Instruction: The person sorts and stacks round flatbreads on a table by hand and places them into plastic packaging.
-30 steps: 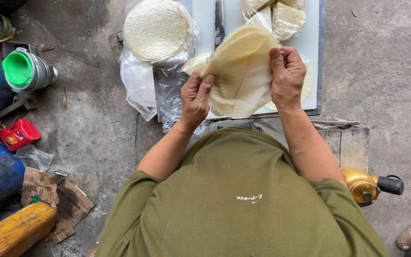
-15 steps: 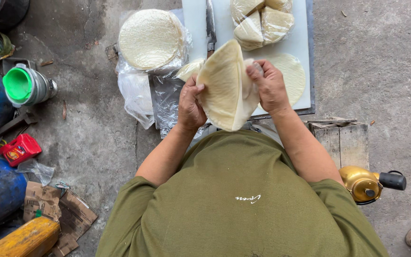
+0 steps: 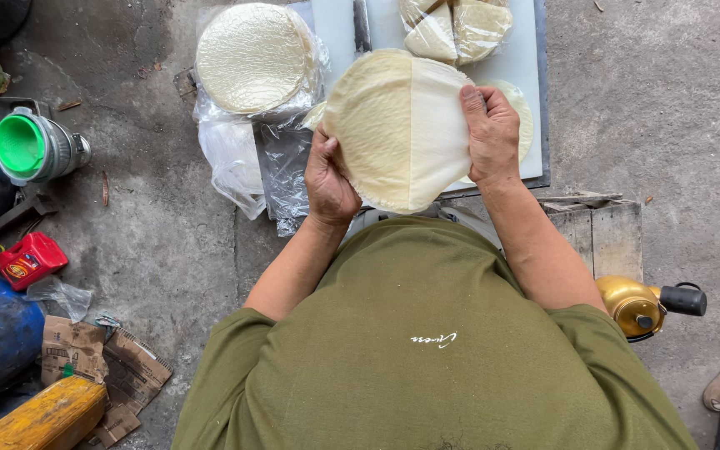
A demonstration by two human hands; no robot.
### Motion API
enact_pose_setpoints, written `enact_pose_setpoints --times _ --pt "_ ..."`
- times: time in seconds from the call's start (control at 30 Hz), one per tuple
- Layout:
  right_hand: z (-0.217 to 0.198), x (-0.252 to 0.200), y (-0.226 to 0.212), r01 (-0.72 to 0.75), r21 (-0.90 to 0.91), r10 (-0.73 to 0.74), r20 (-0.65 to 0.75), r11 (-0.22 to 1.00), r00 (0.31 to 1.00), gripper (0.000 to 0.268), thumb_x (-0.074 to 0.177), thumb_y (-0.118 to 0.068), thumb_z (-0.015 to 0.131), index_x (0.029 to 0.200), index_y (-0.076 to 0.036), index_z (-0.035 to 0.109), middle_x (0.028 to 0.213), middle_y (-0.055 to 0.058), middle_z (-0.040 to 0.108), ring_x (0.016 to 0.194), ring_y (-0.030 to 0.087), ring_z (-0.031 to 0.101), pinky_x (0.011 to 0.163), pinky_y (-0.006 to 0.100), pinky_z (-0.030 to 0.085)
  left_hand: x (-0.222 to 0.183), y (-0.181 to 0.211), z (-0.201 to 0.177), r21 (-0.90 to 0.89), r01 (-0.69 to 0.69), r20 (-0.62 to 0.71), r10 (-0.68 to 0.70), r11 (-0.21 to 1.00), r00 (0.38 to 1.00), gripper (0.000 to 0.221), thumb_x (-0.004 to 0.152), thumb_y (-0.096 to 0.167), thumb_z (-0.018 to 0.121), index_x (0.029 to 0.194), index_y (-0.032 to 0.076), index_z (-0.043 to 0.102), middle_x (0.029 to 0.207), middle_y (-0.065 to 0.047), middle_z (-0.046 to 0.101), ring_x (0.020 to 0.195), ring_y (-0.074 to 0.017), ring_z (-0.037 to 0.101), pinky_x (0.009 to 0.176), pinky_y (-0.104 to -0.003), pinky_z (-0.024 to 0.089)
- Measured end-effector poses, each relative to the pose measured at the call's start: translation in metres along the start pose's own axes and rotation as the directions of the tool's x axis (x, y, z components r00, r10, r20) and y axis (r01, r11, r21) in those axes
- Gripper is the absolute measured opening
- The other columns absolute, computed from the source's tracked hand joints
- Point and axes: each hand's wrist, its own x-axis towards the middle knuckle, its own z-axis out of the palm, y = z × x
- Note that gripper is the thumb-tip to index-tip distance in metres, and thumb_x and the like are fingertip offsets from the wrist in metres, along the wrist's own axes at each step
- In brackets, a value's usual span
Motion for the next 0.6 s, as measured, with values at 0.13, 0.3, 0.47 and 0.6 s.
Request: enact_pose_setpoints --times 0.13,0.3,0.47,0.6 --pt "-0.016 0.007 0.007 0.055 -0.034 -0.058 -0.078 0.998 0.995 0.027 0.102 -0.030 0.073 0.106 -0.004 0.066 0.094 0.002 0.070 0.081 0.007 0.062 0.075 0.022 0.056 0.005 0.007 -0.003 0.024 -0.083 -0.020 0.083 0.996 0.996 0.027 0.107 0.012 0.046 0.132 0.004 0.054 0.134 -0.014 0.065 0.130 -0.0259 0.061 0.120 -0.045 0.048" --pt "-0.044 0.014 0.013 0.044 -0.019 -0.047 -0.178 0.999 0.983 0.028 0.100 -0.032 0.074 0.104 -0.006 0.066 0.092 0.002 0.071 0.080 0.008 0.063 0.072 0.023 0.057 0.008 0.022 -0.002 0.097 -0.158 -0.095 0.167 0.983 0.981 0.032 0.104 0.015 0.047 0.132 0.003 0.057 0.132 -0.015 0.066 0.129 -0.0268 0.061 0.118 -0.046 0.049" --pt "-0.080 0.012 0.000 0.071 0.078 -0.050 -0.245 0.994 0.968 0.024 0.100 -0.029 0.076 0.099 -0.008 0.064 0.091 0.005 0.071 0.079 0.012 0.067 0.070 0.029 0.061 0.008 0.045 0.000 0.136 -0.207 -0.088 0.220 0.969 0.972 0.033 0.104 0.018 0.047 0.133 0.004 0.055 0.133 -0.016 0.066 0.129 -0.0292 0.063 0.119 -0.049 0.050" --pt "-0.125 0.005 -0.028 0.058 -0.099 -0.098 -0.469 0.993 0.878 0.020 0.099 -0.028 0.072 0.095 -0.011 0.063 0.087 0.004 0.072 0.075 0.015 0.073 0.063 0.034 0.066 0.008 0.069 -0.006 0.166 -0.233 -0.130 0.256 0.958 0.958 0.041 0.100 0.018 0.045 0.136 0.003 0.056 0.133 -0.017 0.065 0.128 -0.0307 0.063 0.117 -0.050 0.050"
